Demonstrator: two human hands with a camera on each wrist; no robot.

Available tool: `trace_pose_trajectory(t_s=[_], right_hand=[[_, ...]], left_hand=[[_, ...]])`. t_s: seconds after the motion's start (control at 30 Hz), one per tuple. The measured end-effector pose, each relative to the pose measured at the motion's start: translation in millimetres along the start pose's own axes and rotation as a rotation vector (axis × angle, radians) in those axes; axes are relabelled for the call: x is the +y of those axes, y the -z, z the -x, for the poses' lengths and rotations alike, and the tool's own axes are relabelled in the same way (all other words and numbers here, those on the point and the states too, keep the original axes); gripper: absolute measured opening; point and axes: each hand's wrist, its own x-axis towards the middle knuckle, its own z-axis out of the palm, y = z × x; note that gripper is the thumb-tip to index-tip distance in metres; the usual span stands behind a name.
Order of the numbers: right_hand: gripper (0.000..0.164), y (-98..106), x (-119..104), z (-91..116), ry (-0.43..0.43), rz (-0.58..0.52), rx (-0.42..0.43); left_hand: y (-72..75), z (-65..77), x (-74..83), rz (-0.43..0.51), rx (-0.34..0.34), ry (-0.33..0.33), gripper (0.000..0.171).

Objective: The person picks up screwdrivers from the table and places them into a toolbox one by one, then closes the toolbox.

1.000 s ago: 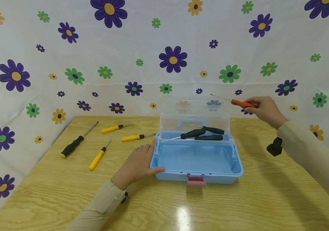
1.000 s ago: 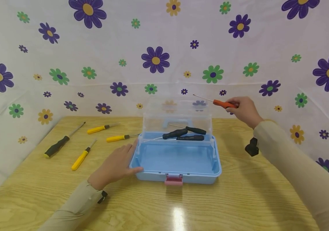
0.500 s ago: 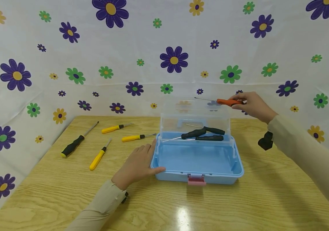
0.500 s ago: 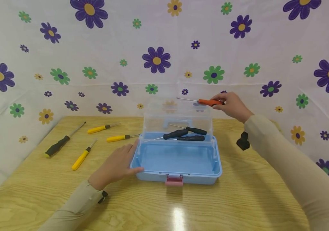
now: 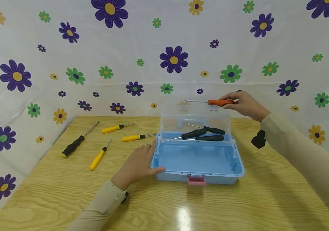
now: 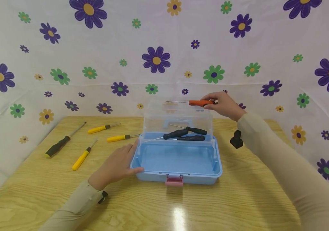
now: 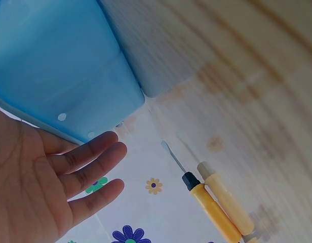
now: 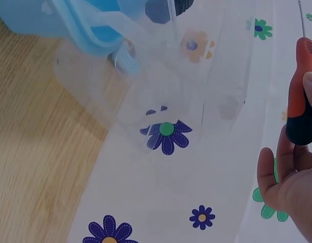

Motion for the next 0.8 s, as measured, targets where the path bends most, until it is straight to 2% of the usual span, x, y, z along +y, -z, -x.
trace_pose_trajectory(t_s=[0.4,0.8], right_hand=[[0.034,-19,0,-13,-0.040,-0.002,-0.027],[0.032,-33,-1,-23,-0.006,0.039,-0.042]], left_hand=[[3.1,0.6,1.5,0.017,-0.015,0.010,0.107],[0.3,0.9,-0.1,0.003,-0.005,0.003,0.107]])
